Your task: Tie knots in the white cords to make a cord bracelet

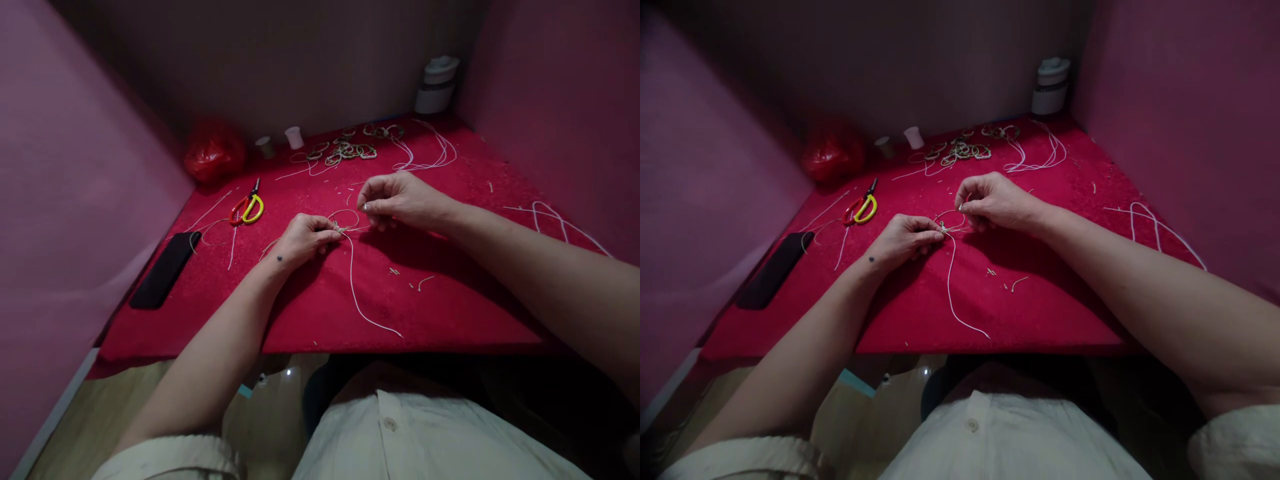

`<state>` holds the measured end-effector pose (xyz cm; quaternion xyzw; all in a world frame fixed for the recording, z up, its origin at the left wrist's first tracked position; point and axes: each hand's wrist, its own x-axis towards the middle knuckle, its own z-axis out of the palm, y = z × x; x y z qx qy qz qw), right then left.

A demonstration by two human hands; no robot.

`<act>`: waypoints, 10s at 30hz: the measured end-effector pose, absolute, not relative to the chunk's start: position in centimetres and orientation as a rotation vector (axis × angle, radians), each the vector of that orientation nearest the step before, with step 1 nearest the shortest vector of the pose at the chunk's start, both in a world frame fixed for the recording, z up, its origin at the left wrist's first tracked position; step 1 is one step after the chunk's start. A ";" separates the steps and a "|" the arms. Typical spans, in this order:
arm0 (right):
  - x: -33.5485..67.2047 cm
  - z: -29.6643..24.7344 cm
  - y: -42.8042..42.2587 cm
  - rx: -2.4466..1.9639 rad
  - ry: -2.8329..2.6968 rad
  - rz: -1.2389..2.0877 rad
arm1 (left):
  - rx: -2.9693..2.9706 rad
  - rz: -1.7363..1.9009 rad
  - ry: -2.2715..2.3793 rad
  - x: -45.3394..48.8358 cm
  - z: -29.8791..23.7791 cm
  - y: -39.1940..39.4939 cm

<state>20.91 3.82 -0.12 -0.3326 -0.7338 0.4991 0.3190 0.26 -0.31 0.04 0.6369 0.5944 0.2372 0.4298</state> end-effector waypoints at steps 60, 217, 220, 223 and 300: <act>18.5 -1.3 5.4 -1.768 -2.173 0.246 | 2.096 0.530 1.197 -1.4 -0.3 0.0; 15.8 -2.6 2.9 -0.914 -1.694 1.529 | 2.257 0.392 1.867 0.8 -0.2 -3.6; 15.9 -2.8 2.9 -0.902 -1.704 1.519 | 2.173 0.368 1.797 -1.2 0.9 -4.0; 15.9 -2.9 2.9 -0.908 -1.702 1.510 | 2.022 0.325 1.750 -4.2 1.5 -4.5; 15.8 -3.7 2.9 -0.960 -1.826 1.325 | 2.061 0.166 1.437 -6.0 3.0 1.5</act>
